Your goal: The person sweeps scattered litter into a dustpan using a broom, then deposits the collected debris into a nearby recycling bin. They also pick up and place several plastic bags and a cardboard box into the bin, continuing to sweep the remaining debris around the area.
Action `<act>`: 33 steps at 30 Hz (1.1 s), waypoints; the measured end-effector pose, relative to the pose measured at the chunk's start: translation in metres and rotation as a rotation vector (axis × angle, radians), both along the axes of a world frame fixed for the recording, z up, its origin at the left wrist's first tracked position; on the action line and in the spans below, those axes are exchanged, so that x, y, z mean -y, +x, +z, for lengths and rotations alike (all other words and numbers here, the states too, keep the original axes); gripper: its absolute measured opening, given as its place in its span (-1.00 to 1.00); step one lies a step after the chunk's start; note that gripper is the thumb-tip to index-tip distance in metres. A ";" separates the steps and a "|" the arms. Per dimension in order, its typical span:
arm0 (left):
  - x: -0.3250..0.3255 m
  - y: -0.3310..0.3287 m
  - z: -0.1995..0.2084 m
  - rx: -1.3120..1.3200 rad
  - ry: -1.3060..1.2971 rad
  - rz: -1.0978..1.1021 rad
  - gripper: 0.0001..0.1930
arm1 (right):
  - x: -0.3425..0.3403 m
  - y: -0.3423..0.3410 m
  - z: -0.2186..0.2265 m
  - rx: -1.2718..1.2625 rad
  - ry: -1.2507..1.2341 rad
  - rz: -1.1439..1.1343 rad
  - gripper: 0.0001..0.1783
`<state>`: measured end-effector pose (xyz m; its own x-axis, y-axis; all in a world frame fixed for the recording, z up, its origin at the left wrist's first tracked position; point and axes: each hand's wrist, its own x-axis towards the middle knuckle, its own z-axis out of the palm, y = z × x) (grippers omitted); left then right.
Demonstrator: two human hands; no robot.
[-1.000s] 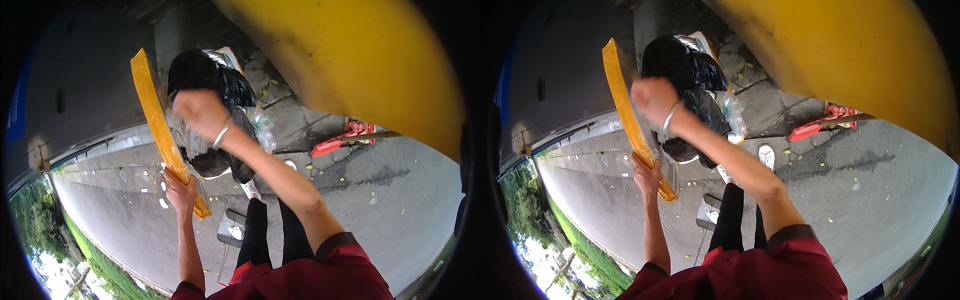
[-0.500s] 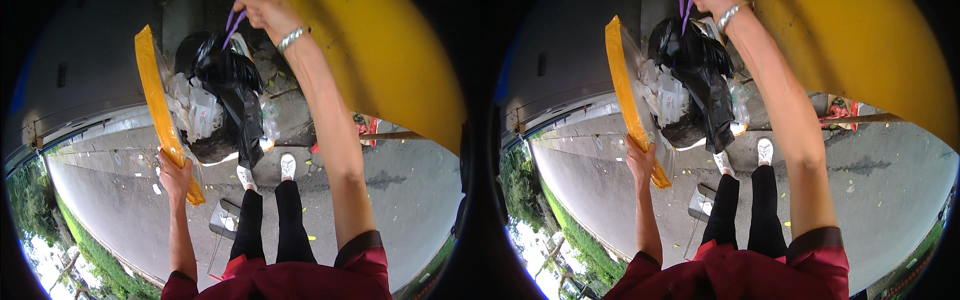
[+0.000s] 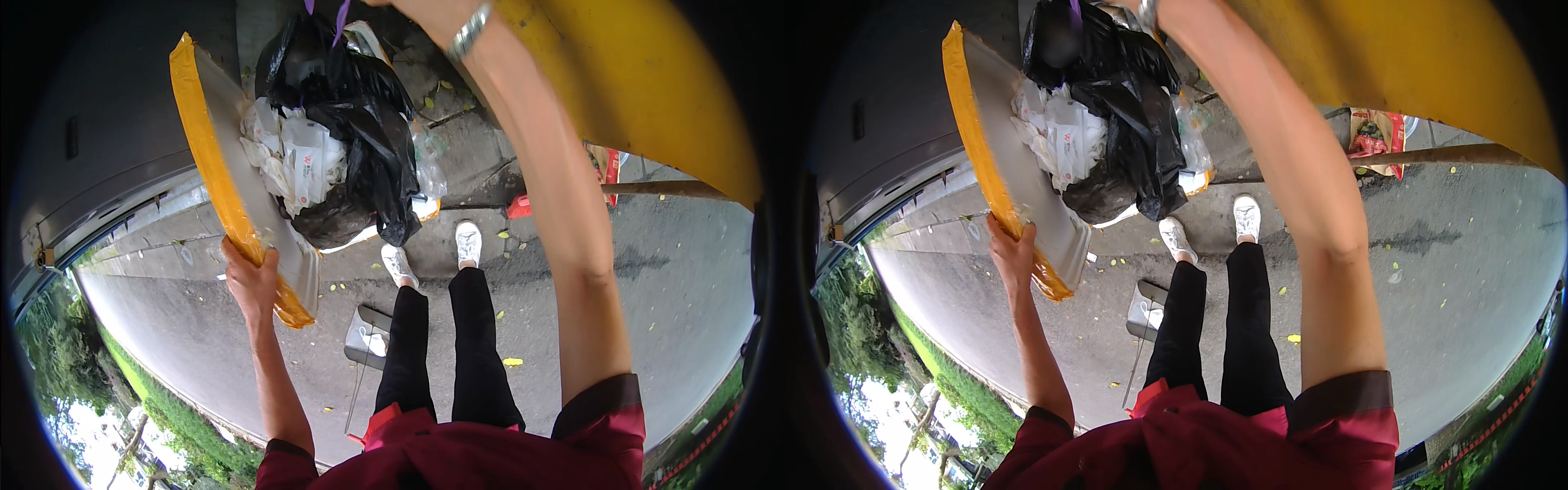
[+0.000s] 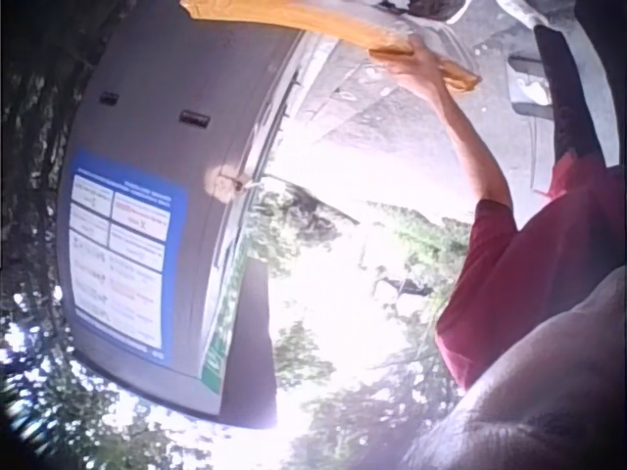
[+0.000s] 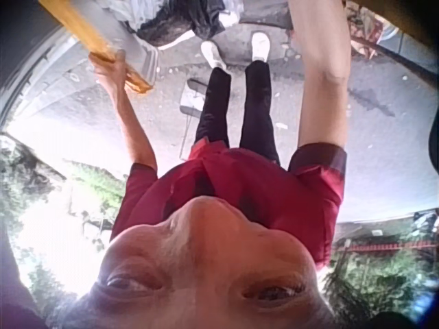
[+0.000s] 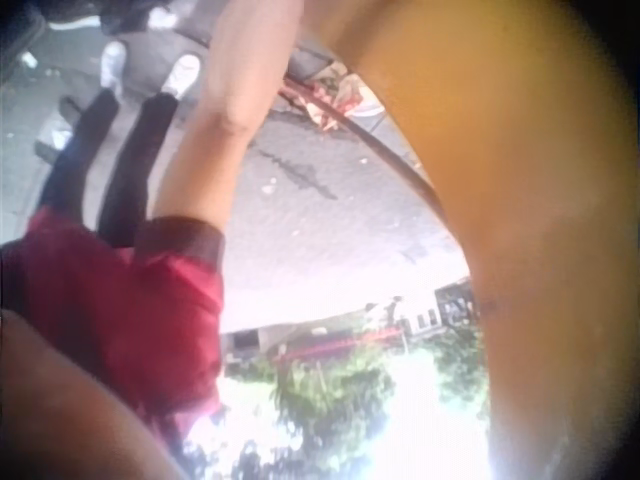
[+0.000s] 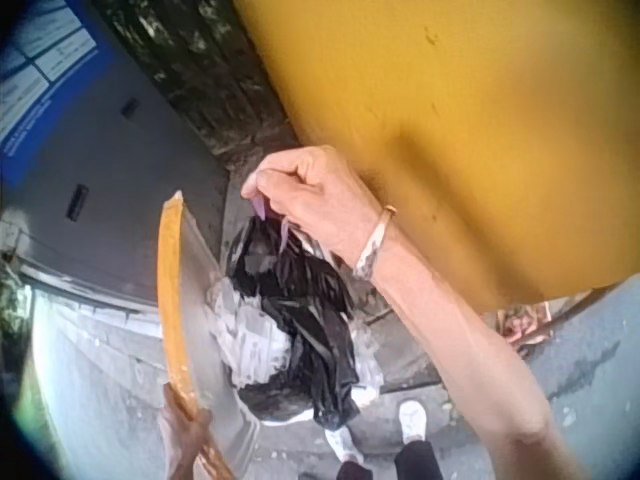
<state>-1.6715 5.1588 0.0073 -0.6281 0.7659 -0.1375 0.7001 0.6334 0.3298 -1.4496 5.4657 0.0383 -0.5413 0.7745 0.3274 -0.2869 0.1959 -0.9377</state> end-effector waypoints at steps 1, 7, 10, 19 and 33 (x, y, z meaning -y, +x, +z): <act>0.004 -0.003 0.003 0.024 0.001 0.019 -0.38 | 0.023 0.008 -0.004 0.137 0.210 -0.072 -0.78; 0.001 0.019 0.004 -0.043 -0.027 -0.143 -0.44 | 0.283 0.024 -0.099 0.817 0.339 -0.142 -0.98; -0.013 0.054 -0.024 -0.128 -0.132 -0.197 -0.42 | 0.391 -0.017 -0.186 0.884 0.264 0.025 -0.91; -0.061 0.087 -0.102 0.057 -0.003 -0.541 -0.62 | 0.401 -0.014 -0.272 1.107 0.475 -0.034 -0.60; -0.083 0.059 -0.137 0.130 0.158 -0.648 -0.44 | 0.258 0.048 -0.243 0.824 0.125 -0.377 -0.35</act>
<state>-1.6128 5.2413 -0.1294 -0.0216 0.9991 -0.0363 0.8701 0.0367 0.4915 -1.4018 5.2077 -0.2048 -0.3596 0.9321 0.0434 0.5672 0.2552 -0.7830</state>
